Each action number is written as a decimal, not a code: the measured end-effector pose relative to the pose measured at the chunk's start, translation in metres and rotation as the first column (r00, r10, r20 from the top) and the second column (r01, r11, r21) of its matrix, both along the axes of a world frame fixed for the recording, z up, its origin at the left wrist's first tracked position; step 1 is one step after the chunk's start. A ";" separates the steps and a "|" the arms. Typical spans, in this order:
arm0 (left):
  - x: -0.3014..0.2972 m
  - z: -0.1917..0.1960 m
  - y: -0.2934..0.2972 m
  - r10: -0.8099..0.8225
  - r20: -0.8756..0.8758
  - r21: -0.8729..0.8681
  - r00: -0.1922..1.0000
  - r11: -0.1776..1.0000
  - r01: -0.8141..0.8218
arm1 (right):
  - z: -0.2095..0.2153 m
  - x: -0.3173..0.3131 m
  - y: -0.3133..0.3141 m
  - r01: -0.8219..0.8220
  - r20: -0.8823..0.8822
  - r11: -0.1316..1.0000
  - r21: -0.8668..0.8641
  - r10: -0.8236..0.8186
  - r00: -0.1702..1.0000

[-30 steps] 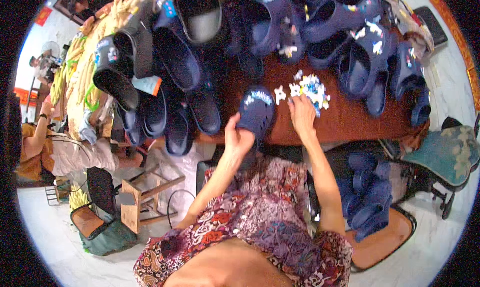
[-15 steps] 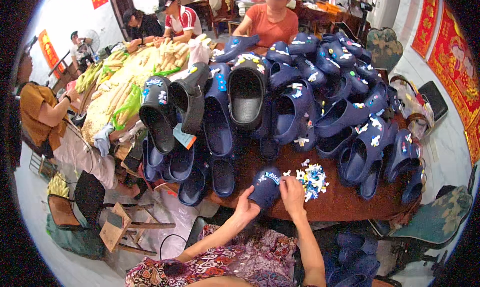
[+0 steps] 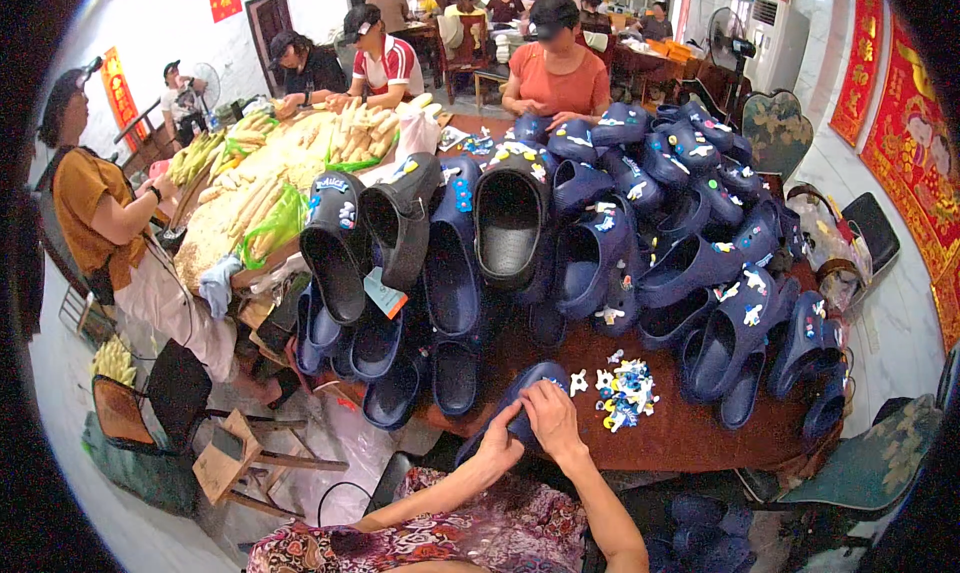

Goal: Attach decorative charms and components to foam clogs in a manufacturing setting.

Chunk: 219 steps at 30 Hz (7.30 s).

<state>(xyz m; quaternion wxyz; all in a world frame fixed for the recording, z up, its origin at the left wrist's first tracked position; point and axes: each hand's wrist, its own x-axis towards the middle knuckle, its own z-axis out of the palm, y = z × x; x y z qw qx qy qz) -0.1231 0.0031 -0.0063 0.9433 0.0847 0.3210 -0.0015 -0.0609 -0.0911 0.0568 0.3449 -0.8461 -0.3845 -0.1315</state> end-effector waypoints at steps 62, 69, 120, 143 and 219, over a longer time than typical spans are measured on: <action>-0.011 0.009 0.004 -0.110 0.085 0.134 0.990 0.986 0.098 | 0.014 0.023 -0.041 -0.061 -0.504 0.998 0.030 0.067 0.861; -0.022 0.003 0.003 -0.131 0.086 0.075 0.988 0.989 0.125 | 0.007 0.012 -0.041 -0.106 -0.424 0.990 -0.094 0.057 0.904; -0.028 0.023 0.006 -0.067 -0.018 -0.026 0.998 0.997 0.067 | -0.022 -0.021 -0.055 0.373 -0.643 0.902 0.215 -0.157 0.750; -0.036 0.020 -0.003 -0.177 0.053 0.123 0.983 0.978 0.170 | 0.001 -0.057 -0.010 0.359 -0.600 0.923 0.138 -0.211 0.772; -0.012 0.005 -0.001 -0.451 -0.145 0.589 0.881 0.676 0.443 | -0.082 -0.003 -0.131 0.630 -0.112 0.750 -0.202 -0.656 0.746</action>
